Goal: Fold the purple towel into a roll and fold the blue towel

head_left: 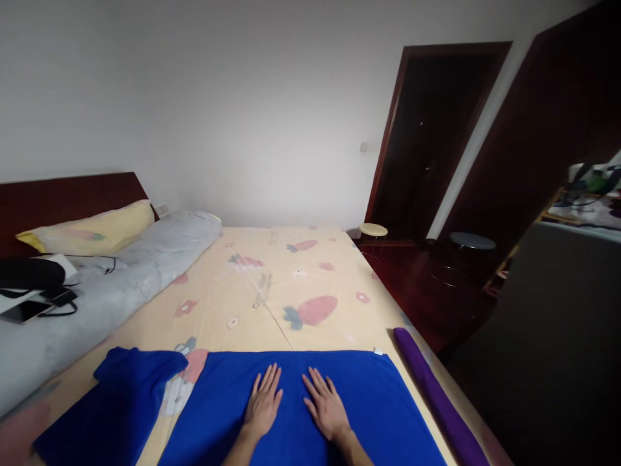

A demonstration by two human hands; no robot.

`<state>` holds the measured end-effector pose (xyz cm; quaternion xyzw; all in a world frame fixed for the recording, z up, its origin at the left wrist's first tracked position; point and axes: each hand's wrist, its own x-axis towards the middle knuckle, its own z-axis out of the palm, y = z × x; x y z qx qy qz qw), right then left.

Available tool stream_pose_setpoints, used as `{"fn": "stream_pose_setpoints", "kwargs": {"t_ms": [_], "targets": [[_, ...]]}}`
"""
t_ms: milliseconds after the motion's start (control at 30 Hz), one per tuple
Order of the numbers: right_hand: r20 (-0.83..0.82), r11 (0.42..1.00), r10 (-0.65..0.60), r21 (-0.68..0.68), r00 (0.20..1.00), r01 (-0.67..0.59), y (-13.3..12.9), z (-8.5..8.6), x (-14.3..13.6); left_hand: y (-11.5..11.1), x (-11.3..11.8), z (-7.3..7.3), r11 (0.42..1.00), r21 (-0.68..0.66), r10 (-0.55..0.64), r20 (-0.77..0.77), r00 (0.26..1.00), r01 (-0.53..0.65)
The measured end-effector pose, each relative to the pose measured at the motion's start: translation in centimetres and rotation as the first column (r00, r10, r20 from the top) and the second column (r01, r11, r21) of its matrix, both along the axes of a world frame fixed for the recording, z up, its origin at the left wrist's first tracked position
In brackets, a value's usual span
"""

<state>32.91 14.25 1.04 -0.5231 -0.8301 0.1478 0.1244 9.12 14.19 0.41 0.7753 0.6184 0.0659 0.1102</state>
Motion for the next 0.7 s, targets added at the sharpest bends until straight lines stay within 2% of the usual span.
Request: {"fn": "stream_pose_setpoints", "kwargs": {"t_ms": [133,267,367,467,533,600,667,700], "targets": [[0.092,0.979,-0.205,0.001,0.974,0.206,2.3,-0.8,7.8,1.3,-6.5,1.1,0.983,-0.009,0.180,-0.106,0.978,-0.182],[0.180,0.919,-0.393,0.035,0.902,0.393,4.1,-1.7,14.5,2.7,-11.9,1.9,0.923,-0.079,0.359,-0.172,0.917,-0.376],[0.218,0.884,-0.463,0.033,0.859,0.467,4.6,-2.3,18.0,3.7,-14.8,2.3,0.889,-0.143,0.408,-0.183,0.894,-0.435],[0.222,0.864,-0.492,0.003,0.842,0.504,4.6,-2.7,20.1,4.4,-16.8,2.6,0.858,-0.189,0.447,-0.183,0.875,-0.478],[0.227,0.852,-0.512,0.009,0.828,0.524,4.6,-2.7,20.3,4.8,-17.2,3.0,0.836,-0.210,0.469,-0.203,0.859,-0.506],[0.220,0.827,-0.558,0.076,0.800,0.556,4.5,-2.4,19.1,4.9,-16.1,3.3,0.821,-0.164,0.498,-0.261,0.827,-0.547],[0.173,0.821,-0.571,0.148,0.803,0.552,4.4,-1.7,15.9,4.8,-13.1,3.4,0.847,-0.040,0.495,-0.302,0.815,-0.530],[0.134,0.834,-0.548,0.167,0.826,0.526,4.3,-1.3,13.5,4.6,-10.9,3.4,0.878,0.022,0.462,-0.298,0.835,-0.478]]}}
